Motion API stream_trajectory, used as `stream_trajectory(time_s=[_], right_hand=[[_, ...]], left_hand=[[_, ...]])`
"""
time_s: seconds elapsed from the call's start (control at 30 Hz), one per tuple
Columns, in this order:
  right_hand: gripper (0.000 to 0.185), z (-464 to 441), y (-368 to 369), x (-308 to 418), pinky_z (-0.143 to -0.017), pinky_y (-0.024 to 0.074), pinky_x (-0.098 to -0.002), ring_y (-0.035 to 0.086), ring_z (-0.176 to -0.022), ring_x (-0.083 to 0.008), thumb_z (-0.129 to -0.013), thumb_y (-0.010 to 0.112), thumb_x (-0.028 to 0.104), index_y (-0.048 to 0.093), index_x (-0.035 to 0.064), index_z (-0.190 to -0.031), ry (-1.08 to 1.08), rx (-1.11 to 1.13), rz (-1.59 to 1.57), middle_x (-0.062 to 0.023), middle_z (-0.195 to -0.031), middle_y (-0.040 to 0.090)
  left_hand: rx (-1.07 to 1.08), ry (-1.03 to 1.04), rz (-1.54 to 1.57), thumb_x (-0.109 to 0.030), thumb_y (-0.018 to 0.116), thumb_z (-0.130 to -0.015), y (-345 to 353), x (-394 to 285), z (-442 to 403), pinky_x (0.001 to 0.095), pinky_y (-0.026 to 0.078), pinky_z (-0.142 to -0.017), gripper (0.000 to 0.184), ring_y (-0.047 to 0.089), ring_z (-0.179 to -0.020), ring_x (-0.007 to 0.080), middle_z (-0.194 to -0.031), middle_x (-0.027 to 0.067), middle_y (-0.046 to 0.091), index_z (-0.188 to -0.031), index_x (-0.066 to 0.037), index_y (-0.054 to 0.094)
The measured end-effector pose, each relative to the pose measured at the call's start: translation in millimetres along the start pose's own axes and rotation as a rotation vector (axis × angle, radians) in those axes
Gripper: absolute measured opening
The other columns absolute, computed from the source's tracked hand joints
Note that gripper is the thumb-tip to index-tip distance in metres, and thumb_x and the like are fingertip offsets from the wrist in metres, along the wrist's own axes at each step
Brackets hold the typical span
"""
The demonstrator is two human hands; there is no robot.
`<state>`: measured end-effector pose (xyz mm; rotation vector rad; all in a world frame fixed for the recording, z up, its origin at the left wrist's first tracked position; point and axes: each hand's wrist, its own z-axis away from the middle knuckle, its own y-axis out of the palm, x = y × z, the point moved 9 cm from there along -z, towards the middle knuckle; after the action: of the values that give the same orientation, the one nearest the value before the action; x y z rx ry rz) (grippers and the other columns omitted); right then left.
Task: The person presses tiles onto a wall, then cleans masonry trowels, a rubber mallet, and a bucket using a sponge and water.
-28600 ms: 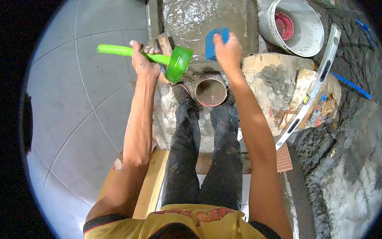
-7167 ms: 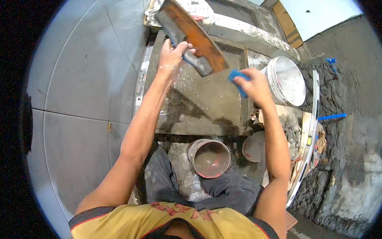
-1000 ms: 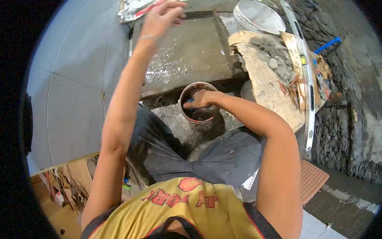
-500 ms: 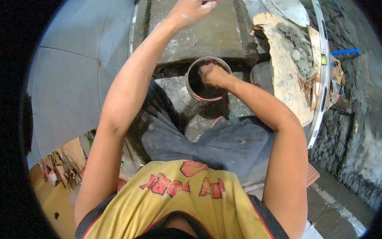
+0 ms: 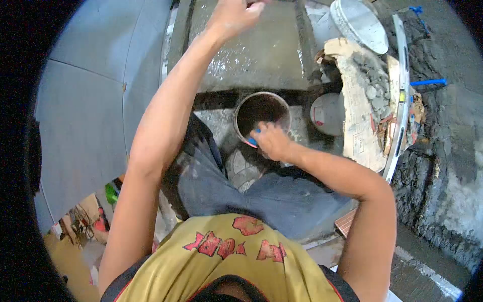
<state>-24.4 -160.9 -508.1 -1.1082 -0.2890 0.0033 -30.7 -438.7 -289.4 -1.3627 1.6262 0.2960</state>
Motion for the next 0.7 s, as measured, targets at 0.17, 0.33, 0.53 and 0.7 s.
stream_trajectory(time_s=[0.17, 0.33, 0.53, 0.7], right_hand=[[0.041, -17.2, -45.1, -20.1, -0.083, 0.056, -0.0465, 0.068, -0.095, -0.0393, -0.069, 0.074, 0.011, 0.068, 0.0055, -0.109, -0.024, 0.161, -0.063, -0.0205, -0.101, 0.07], [0.036, -21.7, -126.2, -29.5, -0.081, 0.0535, -0.048, 0.067, -0.09, -0.0437, -0.069, 0.074, 0.018, 0.068, 0.0015, -0.101, -0.043, 0.326, -0.094, -0.0254, -0.085, 0.067], [0.025, -64.1, -174.5, -55.7, -0.068, 0.0536, -0.0474, 0.068, -0.076, -0.0422, -0.068, 0.064, 0.018, 0.066, -0.0057, -0.074, -0.102, 0.379, 0.018, -0.0291, -0.076, 0.066], [0.028, -106.7, -175.9, -56.6, -0.065, 0.0518, -0.0448, 0.069, -0.075, -0.0361, -0.054, 0.064, 0.012, 0.074, -0.0003, -0.077, 0.086, 0.669, 0.162, -0.0238, -0.076, 0.069]], left_hand=[[-0.088, 0.066, 0.024, -0.013, 0.06, -0.087, 6.8, -13.0, 4.3, 0.033, 0.054, -0.072, 0.023, 0.069, -0.076, 0.0193, -0.085, 0.0137, 0.072, -0.105, -0.009, 0.073], [0.335, 0.314, 0.55, -0.011, 0.06, -0.072, 10.5, -129.7, 42.9, 0.0365, 0.054, -0.064, 0.02, 0.068, -0.065, 0.0216, -0.074, 0.0128, 0.071, -0.083, -0.005, 0.075], [1.524, 0.526, 0.165, -0.019, 0.061, -0.076, 90.9, -210.0, 225.1, 0.0474, 0.055, -0.074, 0.025, 0.07, -0.085, 0.0377, -0.09, 0.0199, 0.073, -0.089, -0.004, 0.076], [1.777, 0.437, -0.105, -0.022, 0.067, -0.074, 171.2, -140.9, 283.4, 0.0455, 0.055, -0.077, 0.028, 0.07, -0.095, 0.0336, -0.095, 0.0159, 0.074, -0.094, -0.005, 0.077]])
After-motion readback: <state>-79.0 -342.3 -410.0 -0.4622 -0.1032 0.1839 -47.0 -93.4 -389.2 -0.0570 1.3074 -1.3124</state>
